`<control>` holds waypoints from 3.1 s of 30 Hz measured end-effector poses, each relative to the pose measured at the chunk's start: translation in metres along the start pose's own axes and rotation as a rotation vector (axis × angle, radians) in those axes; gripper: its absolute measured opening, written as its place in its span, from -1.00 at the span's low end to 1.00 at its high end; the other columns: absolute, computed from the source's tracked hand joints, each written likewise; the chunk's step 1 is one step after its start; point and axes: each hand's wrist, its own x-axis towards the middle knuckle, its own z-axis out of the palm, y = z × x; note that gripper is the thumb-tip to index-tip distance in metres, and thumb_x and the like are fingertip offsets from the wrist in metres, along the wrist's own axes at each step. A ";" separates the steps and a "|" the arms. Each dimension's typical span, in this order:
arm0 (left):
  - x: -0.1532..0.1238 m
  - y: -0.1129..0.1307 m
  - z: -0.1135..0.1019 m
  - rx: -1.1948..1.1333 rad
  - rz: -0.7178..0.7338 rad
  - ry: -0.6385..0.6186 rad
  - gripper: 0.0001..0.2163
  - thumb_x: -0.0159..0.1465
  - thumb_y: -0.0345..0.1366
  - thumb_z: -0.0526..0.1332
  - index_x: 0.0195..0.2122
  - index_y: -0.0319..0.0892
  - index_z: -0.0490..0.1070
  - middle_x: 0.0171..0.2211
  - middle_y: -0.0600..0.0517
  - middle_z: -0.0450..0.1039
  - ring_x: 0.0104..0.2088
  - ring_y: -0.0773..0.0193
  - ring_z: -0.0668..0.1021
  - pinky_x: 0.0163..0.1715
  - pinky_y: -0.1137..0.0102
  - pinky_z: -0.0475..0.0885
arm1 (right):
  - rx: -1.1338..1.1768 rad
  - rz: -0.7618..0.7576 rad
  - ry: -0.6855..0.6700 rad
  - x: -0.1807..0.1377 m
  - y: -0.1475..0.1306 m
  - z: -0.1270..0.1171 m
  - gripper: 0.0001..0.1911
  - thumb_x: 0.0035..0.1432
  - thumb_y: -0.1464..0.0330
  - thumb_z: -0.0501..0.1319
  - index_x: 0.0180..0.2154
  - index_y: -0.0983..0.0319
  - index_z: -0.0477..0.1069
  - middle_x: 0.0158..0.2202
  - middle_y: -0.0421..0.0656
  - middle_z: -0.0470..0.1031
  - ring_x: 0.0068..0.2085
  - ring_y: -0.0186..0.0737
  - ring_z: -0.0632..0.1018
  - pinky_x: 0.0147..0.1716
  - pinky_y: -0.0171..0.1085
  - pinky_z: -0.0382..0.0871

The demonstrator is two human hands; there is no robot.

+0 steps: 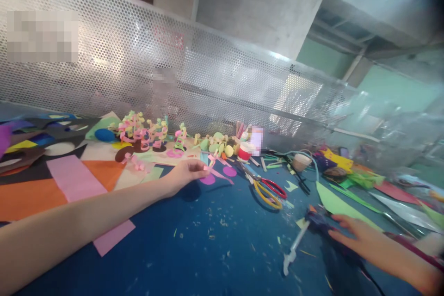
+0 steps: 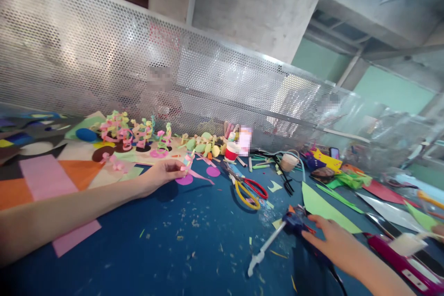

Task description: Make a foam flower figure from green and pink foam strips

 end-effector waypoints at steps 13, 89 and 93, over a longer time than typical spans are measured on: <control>-0.015 0.021 0.017 -0.128 -0.142 -0.249 -0.71 0.01 -0.29 0.33 -0.23 -0.18 0.37 -0.35 0.05 0.49 -0.35 0.33 0.54 -0.27 0.38 0.38 | -0.142 -0.972 -0.007 0.019 -0.214 0.007 -0.42 0.13 0.62 -0.03 0.11 -0.01 0.11 0.05 -0.14 0.32 -0.07 -0.16 0.41 -0.16 -0.16 0.33; -0.015 0.013 0.019 -0.203 -0.252 -0.239 -0.69 -0.03 -0.36 0.35 -0.25 -0.20 0.35 -0.38 0.06 0.45 -0.36 0.38 0.50 -0.32 0.49 0.31 | 0.732 -0.273 -0.327 0.028 -0.233 0.016 -0.65 0.04 0.09 0.12 -0.45 0.24 0.46 -0.49 -0.17 0.51 -0.48 -0.27 0.40 -0.45 -0.30 0.20; -0.015 0.014 0.019 -0.159 -0.254 -0.234 -0.80 -0.04 -0.35 0.35 -0.38 -0.23 0.43 -0.42 0.07 0.44 -0.38 0.40 0.48 -0.31 0.49 0.30 | 0.687 -0.241 -0.243 0.023 -0.233 0.018 -0.59 0.07 0.05 0.06 -0.43 0.24 0.45 -0.47 -0.19 0.46 -0.44 -0.23 0.43 -0.45 -0.29 0.22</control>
